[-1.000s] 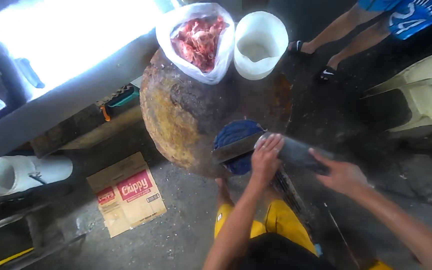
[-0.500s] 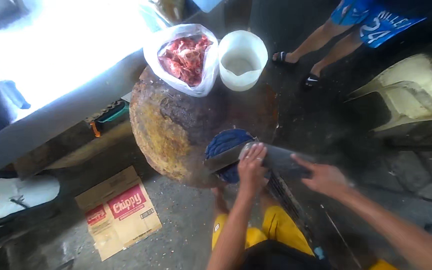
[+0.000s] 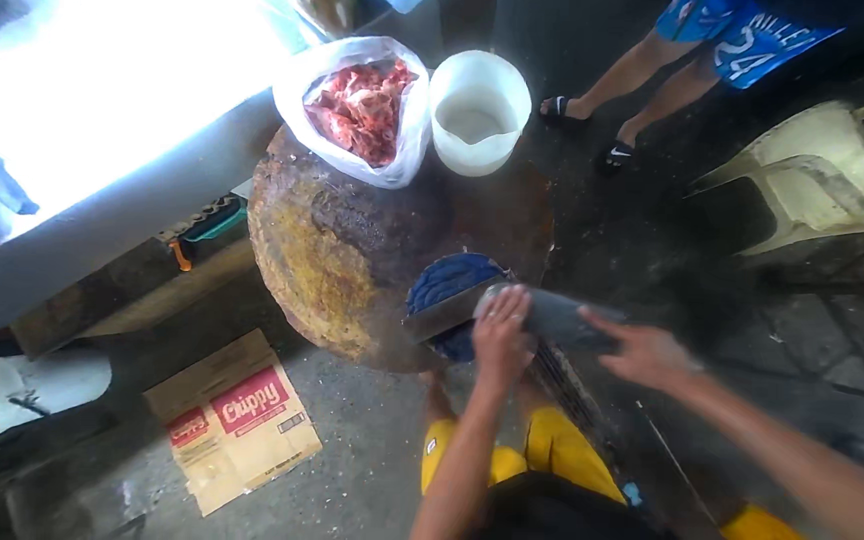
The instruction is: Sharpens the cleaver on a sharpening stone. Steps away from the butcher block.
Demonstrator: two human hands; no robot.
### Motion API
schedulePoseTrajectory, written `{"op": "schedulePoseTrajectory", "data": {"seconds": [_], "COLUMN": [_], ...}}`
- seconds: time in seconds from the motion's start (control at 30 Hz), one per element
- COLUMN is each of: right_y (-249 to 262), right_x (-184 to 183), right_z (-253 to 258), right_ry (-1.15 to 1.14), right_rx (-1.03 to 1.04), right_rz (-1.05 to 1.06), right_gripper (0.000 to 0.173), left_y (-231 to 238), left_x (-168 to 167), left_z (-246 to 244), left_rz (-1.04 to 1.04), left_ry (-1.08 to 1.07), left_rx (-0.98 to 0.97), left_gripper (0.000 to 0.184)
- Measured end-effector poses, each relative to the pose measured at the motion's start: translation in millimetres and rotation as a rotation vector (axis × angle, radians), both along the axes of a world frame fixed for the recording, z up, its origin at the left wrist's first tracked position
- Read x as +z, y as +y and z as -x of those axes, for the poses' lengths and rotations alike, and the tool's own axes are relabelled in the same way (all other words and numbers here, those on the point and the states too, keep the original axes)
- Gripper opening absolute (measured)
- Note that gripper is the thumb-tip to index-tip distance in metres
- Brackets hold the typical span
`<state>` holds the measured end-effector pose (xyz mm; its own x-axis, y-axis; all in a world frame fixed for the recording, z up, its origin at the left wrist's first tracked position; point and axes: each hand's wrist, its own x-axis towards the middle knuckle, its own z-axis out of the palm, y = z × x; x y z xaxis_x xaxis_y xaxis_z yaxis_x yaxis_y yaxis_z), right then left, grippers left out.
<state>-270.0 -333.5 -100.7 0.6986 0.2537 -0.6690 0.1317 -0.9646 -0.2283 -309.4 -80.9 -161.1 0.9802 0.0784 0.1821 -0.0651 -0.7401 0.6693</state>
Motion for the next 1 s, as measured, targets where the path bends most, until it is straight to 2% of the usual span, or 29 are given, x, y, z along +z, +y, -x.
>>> {"op": "schedulePoseTrajectory", "data": {"seconds": [0.03, 0.07, 0.1, 0.23, 0.3, 0.37, 0.47, 0.53, 0.6, 0.67, 0.8, 0.87, 0.93, 1.0], "right_y": [-10.5, 2.2, 33.3, 218.0, 257.8, 227.6, 94.3, 11.4, -16.0, 28.2, 213.1, 256.8, 232.5, 152.0], "right_x": [4.7, 8.1, 7.7, -8.4, -10.6, -15.9, -19.1, -12.5, -6.4, -2.1, -18.6, -17.6, -13.7, -14.3], "right_z": [-5.2, -11.5, -15.6, 3.9, 10.2, 12.9, 17.6, 16.2, 4.2, -6.7, 4.8, 10.6, 8.8, 10.0], "right_ry": [-0.010, 0.014, 0.058, 0.238, 0.226, 0.171, 0.021, -0.064, -0.089, 0.013, 0.199, 0.204, 0.187, 0.114], "right_rx": [-0.004, 0.026, 0.079, 0.350, 0.454, 0.392, 0.174, 0.043, 0.014, 0.090, 0.343, 0.455, 0.400, 0.233], "right_rz": [0.035, 0.042, 0.010, -0.249, -0.328, -0.368, -0.224, -0.073, -0.001, -0.005, -0.268, -0.343, -0.352, -0.293], "right_gripper": [0.081, 0.080, 0.080, 0.084, 0.087, 0.081, 0.075, 0.077, 0.078, 0.078, 0.080, 0.084, 0.082, 0.076], "left_y": [-11.7, -1.0, 28.3, 203.9, 234.3, 209.0, 94.2, 17.5, -11.8, 28.2, 204.5, 240.8, 221.4, 152.0], "left_x": [-2.0, -4.0, -6.2, 5.8, 12.8, 21.2, 14.0, 1.2, -7.7, -9.8, 9.4, 16.8, 21.9, 24.6], "left_z": [-7.6, -5.3, 6.9, 103.0, 120.8, 105.4, 53.5, 17.3, -3.3, 11.4, 97.2, 118.1, 101.5, 63.4], "left_rz": [0.018, -0.002, -0.042, -0.243, -0.264, -0.289, -0.173, -0.074, -0.063, -0.117, -0.261, -0.276, -0.301, -0.249], "left_ry": [0.030, 0.061, 0.083, 0.242, 0.299, 0.270, 0.111, 0.075, 0.083, 0.112, 0.254, 0.293, 0.264, 0.252], "left_rx": [-0.028, -0.019, 0.027, 0.270, 0.361, 0.339, 0.175, 0.020, -0.070, -0.043, 0.242, 0.323, 0.294, 0.185], "left_gripper": [0.053, 0.056, 0.055, 0.053, 0.055, 0.055, 0.048, 0.049, 0.056, 0.061, 0.057, 0.059, 0.059, 0.059]}}
